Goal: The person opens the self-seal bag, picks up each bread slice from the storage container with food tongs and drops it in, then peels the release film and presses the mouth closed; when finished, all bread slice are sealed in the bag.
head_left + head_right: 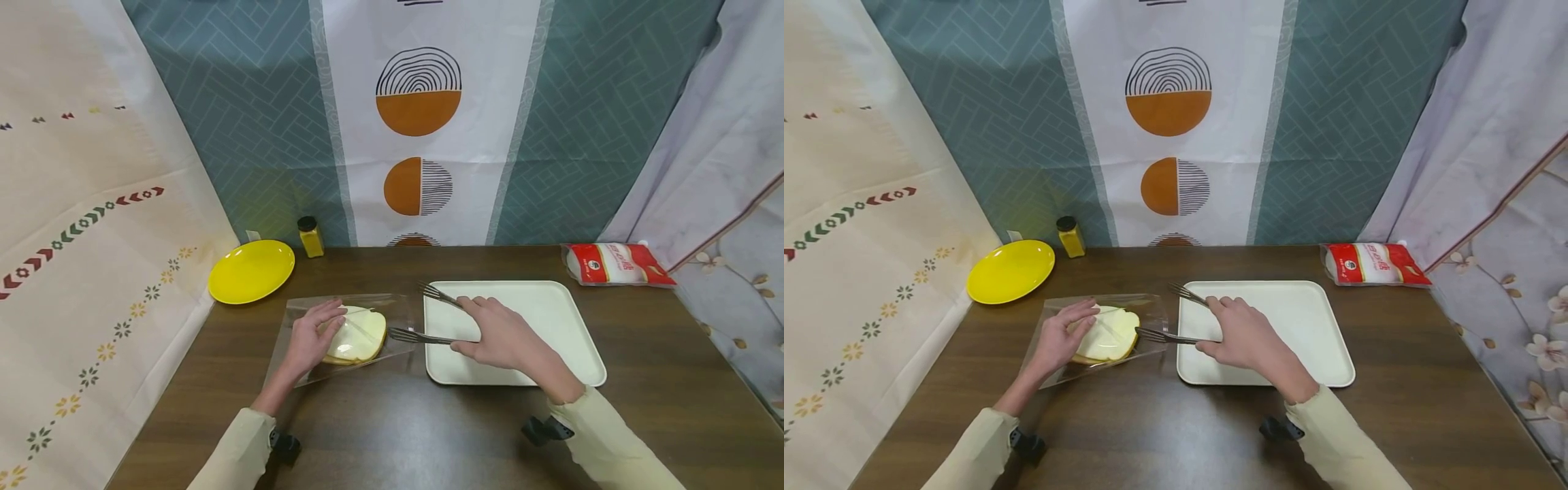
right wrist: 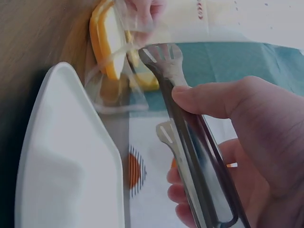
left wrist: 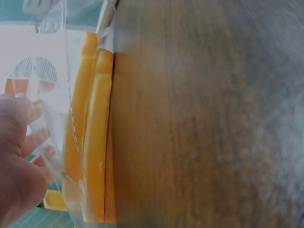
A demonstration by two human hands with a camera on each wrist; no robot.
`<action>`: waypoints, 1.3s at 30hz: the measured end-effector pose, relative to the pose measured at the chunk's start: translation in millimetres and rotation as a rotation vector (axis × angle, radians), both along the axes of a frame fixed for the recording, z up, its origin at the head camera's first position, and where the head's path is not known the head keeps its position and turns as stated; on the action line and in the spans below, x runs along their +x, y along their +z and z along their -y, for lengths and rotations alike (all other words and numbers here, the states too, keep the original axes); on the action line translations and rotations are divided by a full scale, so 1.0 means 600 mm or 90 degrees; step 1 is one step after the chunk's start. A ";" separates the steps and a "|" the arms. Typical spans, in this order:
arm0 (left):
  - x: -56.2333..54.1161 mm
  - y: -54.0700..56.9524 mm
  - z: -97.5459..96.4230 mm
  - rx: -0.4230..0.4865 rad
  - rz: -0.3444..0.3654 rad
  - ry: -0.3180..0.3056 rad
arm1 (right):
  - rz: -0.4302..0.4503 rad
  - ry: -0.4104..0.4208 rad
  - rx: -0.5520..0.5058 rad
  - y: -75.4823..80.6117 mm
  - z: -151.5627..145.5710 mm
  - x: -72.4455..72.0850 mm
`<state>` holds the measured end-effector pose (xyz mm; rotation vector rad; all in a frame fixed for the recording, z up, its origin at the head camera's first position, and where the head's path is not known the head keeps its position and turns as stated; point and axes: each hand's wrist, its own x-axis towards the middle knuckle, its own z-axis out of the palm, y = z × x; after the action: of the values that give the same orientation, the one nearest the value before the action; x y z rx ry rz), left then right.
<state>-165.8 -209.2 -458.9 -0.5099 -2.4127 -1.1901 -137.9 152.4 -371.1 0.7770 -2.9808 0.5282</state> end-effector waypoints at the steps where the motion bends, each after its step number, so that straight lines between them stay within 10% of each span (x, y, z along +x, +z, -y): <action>1: 0.000 0.000 0.000 -0.001 0.002 0.001 | -0.004 -0.011 -0.011 -0.001 -0.008 0.003; 39: 0.003 0.003 0.000 -0.009 0.029 0.011 | -0.177 -0.338 -0.123 -0.058 -0.213 0.105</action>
<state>-163.8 -208.9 -457.0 -0.4697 -2.4605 -1.1914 -74.8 279.9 -406.1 0.0281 -2.6597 0.5989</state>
